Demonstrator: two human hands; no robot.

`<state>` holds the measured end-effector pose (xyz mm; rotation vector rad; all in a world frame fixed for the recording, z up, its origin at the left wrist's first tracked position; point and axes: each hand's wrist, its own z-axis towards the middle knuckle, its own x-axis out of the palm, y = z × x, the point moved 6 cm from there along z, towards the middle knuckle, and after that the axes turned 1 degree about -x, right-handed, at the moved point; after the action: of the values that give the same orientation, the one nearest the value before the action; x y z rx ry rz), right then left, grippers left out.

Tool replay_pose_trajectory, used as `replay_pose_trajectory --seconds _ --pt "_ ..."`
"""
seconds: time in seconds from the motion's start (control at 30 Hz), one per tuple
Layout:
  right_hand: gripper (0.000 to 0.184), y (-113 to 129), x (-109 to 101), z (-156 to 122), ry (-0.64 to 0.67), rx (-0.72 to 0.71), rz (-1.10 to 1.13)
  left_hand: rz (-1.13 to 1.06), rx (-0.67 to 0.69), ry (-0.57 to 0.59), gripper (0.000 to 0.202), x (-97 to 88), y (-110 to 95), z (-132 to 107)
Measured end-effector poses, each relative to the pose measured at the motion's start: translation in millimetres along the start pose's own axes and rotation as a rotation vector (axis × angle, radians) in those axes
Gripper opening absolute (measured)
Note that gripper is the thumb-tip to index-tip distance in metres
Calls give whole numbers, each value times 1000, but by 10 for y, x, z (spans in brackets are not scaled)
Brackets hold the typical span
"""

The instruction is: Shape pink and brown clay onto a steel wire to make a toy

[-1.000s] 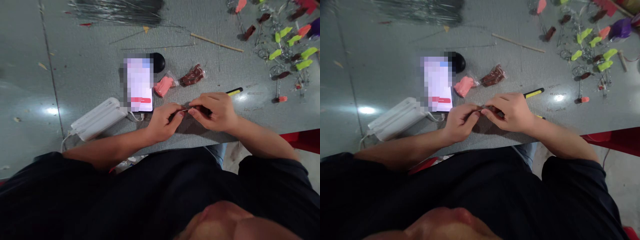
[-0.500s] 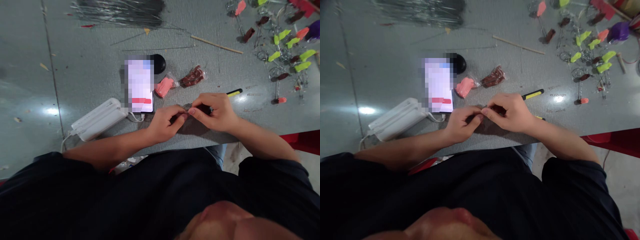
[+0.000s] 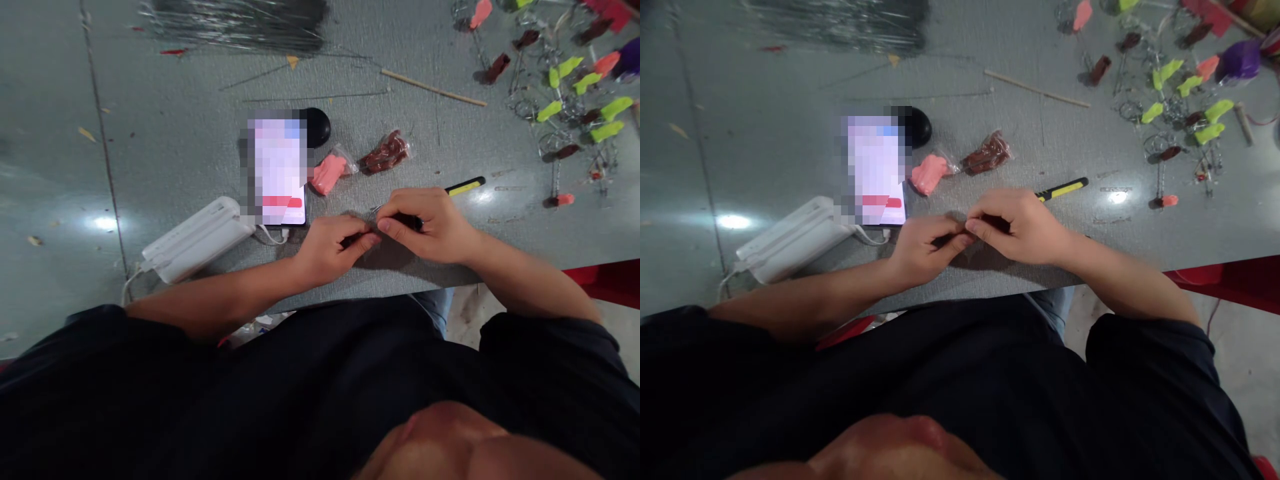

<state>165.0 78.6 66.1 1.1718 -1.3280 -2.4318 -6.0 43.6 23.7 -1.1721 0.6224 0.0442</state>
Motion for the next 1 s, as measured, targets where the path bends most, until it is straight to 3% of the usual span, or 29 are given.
replay_pose_trajectory --seconds 0.33,0.53,0.87,1.0 --pt "18 -16 44 -23 -27 -6 -10 -42 -121 -78 50 -38 31 -16" --pt "19 62 68 -34 -7 -38 -17 33 -53 -36 46 -38 1 -53" --pt "17 133 104 -49 -24 -123 -52 111 -29 -13 58 -21 -11 -84" --pt "17 149 111 -48 -4 -125 2 148 45 -12 59 2 -31 -102"
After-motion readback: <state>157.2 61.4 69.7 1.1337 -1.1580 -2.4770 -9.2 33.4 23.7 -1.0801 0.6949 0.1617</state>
